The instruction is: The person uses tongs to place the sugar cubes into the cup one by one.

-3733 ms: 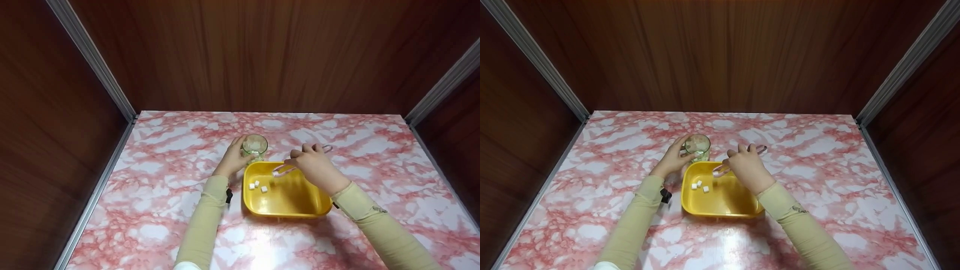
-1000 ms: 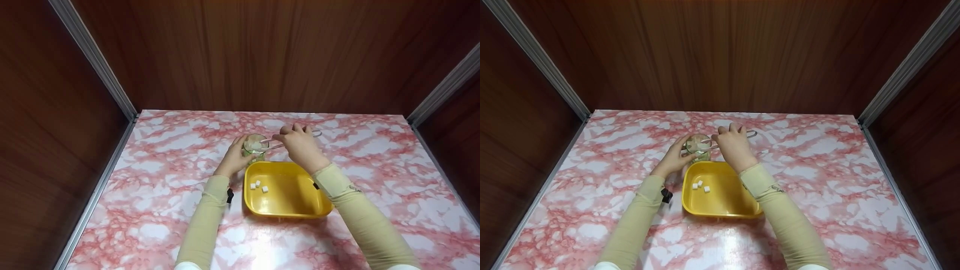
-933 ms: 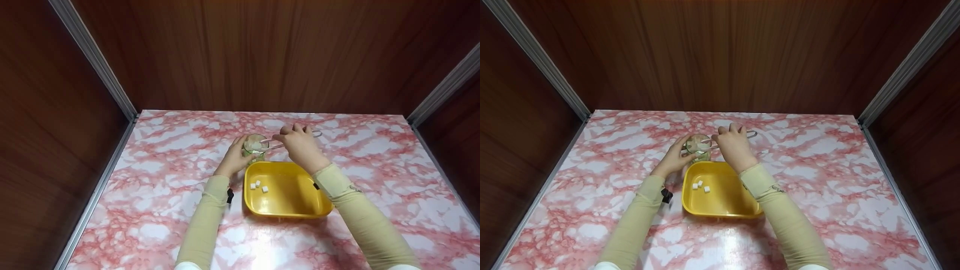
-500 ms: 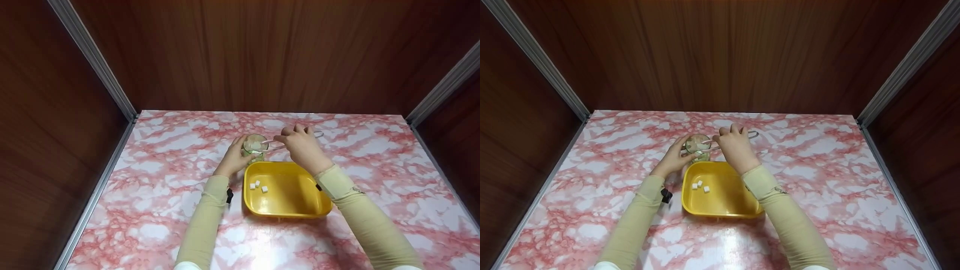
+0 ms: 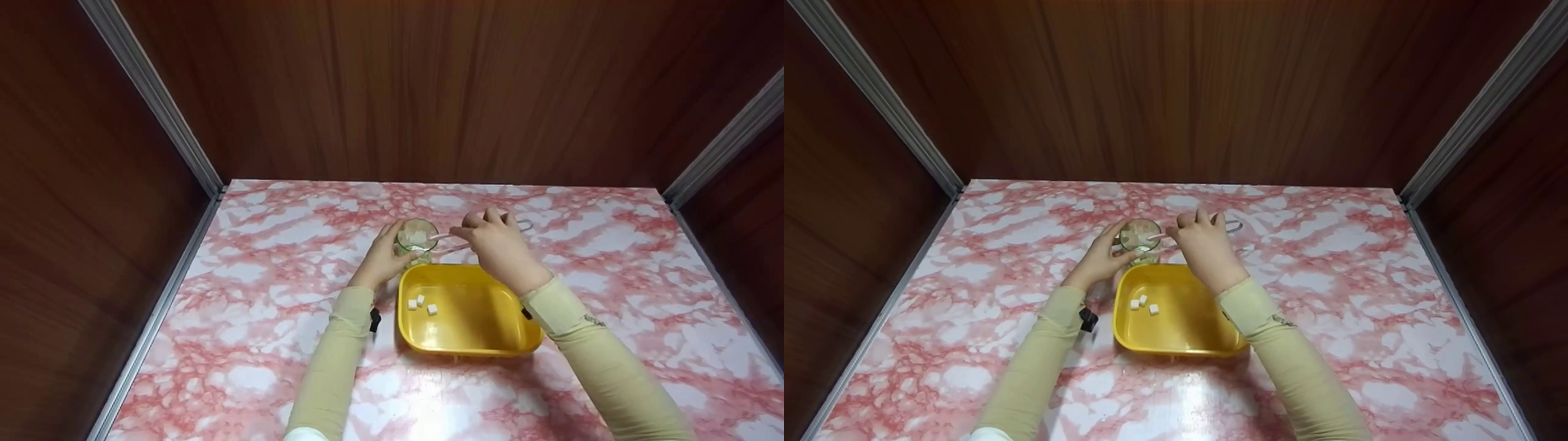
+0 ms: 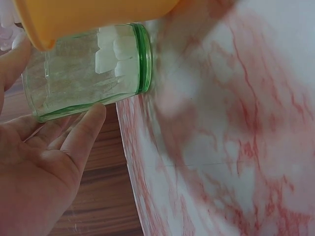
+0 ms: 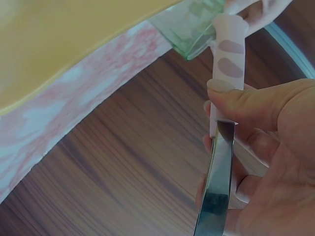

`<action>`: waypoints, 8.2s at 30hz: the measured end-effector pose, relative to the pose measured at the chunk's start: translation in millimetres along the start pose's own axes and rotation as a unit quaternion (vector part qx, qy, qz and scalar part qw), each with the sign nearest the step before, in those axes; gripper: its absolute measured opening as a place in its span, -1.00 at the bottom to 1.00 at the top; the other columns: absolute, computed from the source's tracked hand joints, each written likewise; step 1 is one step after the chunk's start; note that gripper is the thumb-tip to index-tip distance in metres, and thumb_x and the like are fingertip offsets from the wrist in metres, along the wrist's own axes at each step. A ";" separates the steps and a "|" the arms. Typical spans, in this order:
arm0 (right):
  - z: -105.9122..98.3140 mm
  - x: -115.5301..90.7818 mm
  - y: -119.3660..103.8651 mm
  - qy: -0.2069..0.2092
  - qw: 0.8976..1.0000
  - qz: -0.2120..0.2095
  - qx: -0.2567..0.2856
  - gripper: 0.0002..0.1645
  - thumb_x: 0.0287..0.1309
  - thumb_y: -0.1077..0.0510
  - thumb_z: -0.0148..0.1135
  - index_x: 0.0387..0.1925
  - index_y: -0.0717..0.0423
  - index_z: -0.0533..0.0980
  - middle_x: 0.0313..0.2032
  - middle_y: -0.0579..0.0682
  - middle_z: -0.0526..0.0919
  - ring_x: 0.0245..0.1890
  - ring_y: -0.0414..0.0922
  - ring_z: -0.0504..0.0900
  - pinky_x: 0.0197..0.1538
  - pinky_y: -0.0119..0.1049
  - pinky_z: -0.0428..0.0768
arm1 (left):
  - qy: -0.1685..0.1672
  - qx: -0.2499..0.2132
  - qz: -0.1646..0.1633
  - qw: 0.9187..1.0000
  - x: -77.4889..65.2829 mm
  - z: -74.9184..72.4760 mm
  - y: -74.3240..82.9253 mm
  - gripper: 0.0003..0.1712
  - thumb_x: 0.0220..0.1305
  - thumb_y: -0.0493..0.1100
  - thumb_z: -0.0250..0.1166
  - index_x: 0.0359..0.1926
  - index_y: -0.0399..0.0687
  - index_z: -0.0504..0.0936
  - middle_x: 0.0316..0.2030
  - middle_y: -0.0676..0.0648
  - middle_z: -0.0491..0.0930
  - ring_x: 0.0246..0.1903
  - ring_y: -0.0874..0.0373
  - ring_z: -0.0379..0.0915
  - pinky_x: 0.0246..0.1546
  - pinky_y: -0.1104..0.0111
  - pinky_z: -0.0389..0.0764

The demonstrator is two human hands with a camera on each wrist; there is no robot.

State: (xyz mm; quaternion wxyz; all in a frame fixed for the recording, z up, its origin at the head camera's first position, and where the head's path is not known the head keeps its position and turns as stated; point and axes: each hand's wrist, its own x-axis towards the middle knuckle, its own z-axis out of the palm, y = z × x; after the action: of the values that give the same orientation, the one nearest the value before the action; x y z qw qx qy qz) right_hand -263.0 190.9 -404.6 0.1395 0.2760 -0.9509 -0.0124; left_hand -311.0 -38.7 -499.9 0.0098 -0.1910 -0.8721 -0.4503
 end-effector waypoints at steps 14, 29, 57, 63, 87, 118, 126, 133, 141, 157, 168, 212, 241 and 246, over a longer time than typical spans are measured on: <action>-0.4 -12.5 -2.1 0.002 1.000 -0.016 -0.005 -0.43 0.04 0.45 0.28 0.04 -0.10 0.62 -0.20 0.00 0.57 -0.25 0.09 0.41 -0.23 0.07 0.42 | 0.002 0.005 0.003 1.000 -0.5 0.3 0.1 -0.10 0.19 -0.08 0.38 0.42 -0.23 0.13 0.33 -0.21 0.21 0.28 -0.04 0.18 0.30 0.25 0.22; 11.3 -33.5 -3.6 -0.005 0.999 -0.040 -0.012 -0.51 0.10 0.45 0.23 -0.04 -0.11 0.65 -0.28 -0.02 0.54 -0.31 0.07 0.36 -0.26 0.05 0.34 | -0.001 -0.004 -0.003 1.000 -1.1 0.8 -0.3 -0.11 0.20 -0.08 0.37 0.43 -0.21 0.13 0.34 -0.19 0.20 0.26 -0.03 0.20 0.24 0.26 0.31; 29.8 -42.8 -21.7 -0.027 0.996 -0.088 -0.005 -0.41 -0.19 0.49 0.38 -0.17 -0.19 0.68 -0.31 -0.07 0.56 -0.27 0.07 0.42 -0.28 0.01 0.35 | -0.002 0.001 -0.005 1.000 0.2 -0.3 0.2 -0.10 0.19 -0.11 0.38 0.43 -0.19 0.12 0.36 -0.19 0.17 0.30 -0.04 0.15 0.28 0.24 0.25; 32.8 -43.4 -25.1 -0.031 0.995 -0.097 -0.006 -0.39 -0.20 0.51 0.36 -0.17 -0.18 0.68 -0.30 -0.06 0.58 -0.26 0.10 0.40 -0.30 0.02 0.38 | -0.001 0.005 -0.005 1.000 0.3 -0.2 1.1 -0.10 0.18 -0.10 0.38 0.43 -0.17 0.13 0.36 -0.20 0.17 0.32 -0.05 0.13 0.30 0.22 0.21; 38.4 -45.8 -31.5 -0.062 0.993 -0.102 -0.004 -0.40 -0.24 0.48 0.43 -0.19 -0.21 0.70 -0.27 -0.08 0.59 -0.30 0.05 0.44 -0.29 0.06 0.40 | -0.008 -0.004 -0.008 1.000 -0.6 0.4 -0.1 -0.10 0.20 -0.07 0.37 0.44 -0.17 0.12 0.37 -0.19 0.15 0.23 -0.08 0.26 0.23 0.23 0.32; 40.2 -47.4 -33.9 -0.060 0.992 -0.111 -0.015 -0.57 -0.20 0.36 0.48 -0.27 -0.18 0.72 -0.36 -0.09 0.57 -0.30 0.04 0.46 -0.31 0.04 0.42 | -0.002 0.004 -0.007 1.000 -1.2 0.7 -0.2 -0.10 0.19 -0.06 0.38 0.44 -0.13 0.14 0.36 -0.18 0.17 0.31 -0.03 0.14 0.31 0.22 0.19; 40.7 -46.6 -34.0 -0.056 0.992 -0.110 -0.006 -0.57 -0.18 0.41 0.43 -0.29 -0.15 0.73 -0.41 -0.09 0.54 -0.32 0.03 0.45 -0.30 0.01 0.39 | -0.004 -0.008 -0.014 1.000 -1.1 0.2 1.4 -0.11 0.19 -0.11 0.38 0.44 -0.15 0.12 0.36 -0.19 0.16 0.22 -0.09 0.27 0.23 0.25 0.34; 40.4 -47.6 -32.1 -0.054 0.992 -0.111 -0.001 -0.54 -0.16 0.44 0.41 -0.29 -0.17 0.73 -0.41 -0.10 0.54 -0.32 0.03 0.44 -0.32 0.01 0.38 | -0.005 -0.011 -0.006 1.000 -0.4 0.2 1.1 -0.11 0.19 -0.12 0.38 0.44 -0.16 0.13 0.35 -0.20 0.17 0.17 -0.12 0.33 0.19 0.26 0.38; 35.6 -46.5 -26.7 -0.054 0.994 -0.096 -0.001 -0.48 -0.13 0.47 0.38 -0.23 -0.21 0.71 -0.33 -0.11 0.58 -0.29 0.05 0.44 -0.33 -0.03 0.34 | -0.005 -0.002 -0.009 1.000 -0.5 0.2 0.8 -0.10 0.20 -0.08 0.37 0.44 -0.19 0.11 0.36 -0.20 0.16 0.24 -0.07 0.24 0.24 0.25 0.31; 7.3 -39.7 -14.3 -0.020 0.997 -0.072 0.009 -0.44 -0.11 0.50 0.35 -0.21 -0.22 0.71 -0.38 -0.11 0.56 -0.34 0.03 0.41 -0.32 -0.04 0.33 | 0.005 0.004 -0.002 1.000 -0.5 1.3 1.4 -0.11 0.18 -0.10 0.39 0.42 -0.22 0.14 0.34 -0.20 0.20 0.29 -0.05 0.17 0.30 0.23 0.21; -13.3 -27.1 -8.1 -0.004 0.998 -0.056 -0.014 -0.46 0.03 0.51 0.25 -0.13 -0.18 0.69 -0.31 -0.10 0.56 -0.35 0.05 0.38 -0.33 -0.03 0.35 | -0.003 0.012 -0.003 1.000 -0.6 1.1 -0.8 -0.10 0.19 -0.07 0.38 0.44 -0.16 0.13 0.35 -0.19 0.19 0.32 -0.04 0.11 0.31 0.19 0.20; 2.4 18.5 -2.8 0.004 1.000 -0.004 -0.004 -0.47 0.06 0.48 0.23 -0.05 -0.12 0.66 -0.24 0.00 0.59 -0.21 0.11 0.43 -0.22 0.06 0.40 | -0.008 0.015 -0.019 1.000 0.1 -0.2 1.8 -0.09 0.19 -0.08 0.37 0.45 -0.13 0.10 0.40 -0.17 0.10 0.35 -0.06 0.07 0.34 0.20 0.11; 3.2 8.5 -0.2 -0.002 1.000 0.003 0.000 -0.46 0.02 0.40 0.34 0.04 -0.11 0.61 -0.14 0.02 0.59 -0.17 0.12 0.44 -0.17 0.14 0.44 | -0.009 0.001 -0.013 1.000 -0.9 0.0 -0.8 -0.07 0.21 0.01 0.35 0.45 -0.16 0.09 0.41 -0.20 0.07 0.30 -0.05 0.16 0.28 0.26 0.25; 1.9 4.8 0.0 -0.006 1.000 0.003 0.004 -0.42 -0.02 0.40 0.39 0.06 -0.10 0.60 -0.12 0.02 0.60 -0.17 0.12 0.44 -0.17 0.12 0.43 | -0.003 0.001 -0.008 1.000 -0.9 0.8 -1.2 -0.08 0.20 -0.03 0.36 0.45 -0.19 0.09 0.41 -0.20 0.07 0.33 -0.06 0.09 0.32 0.22 0.16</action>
State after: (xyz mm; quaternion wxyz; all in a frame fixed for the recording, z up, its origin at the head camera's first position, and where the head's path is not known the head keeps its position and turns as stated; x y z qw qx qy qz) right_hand -267.4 188.3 -405.3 0.1325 0.2739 -0.9525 -0.0098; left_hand -310.5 -39.0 -501.4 0.0039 -0.1848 -0.8742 -0.4490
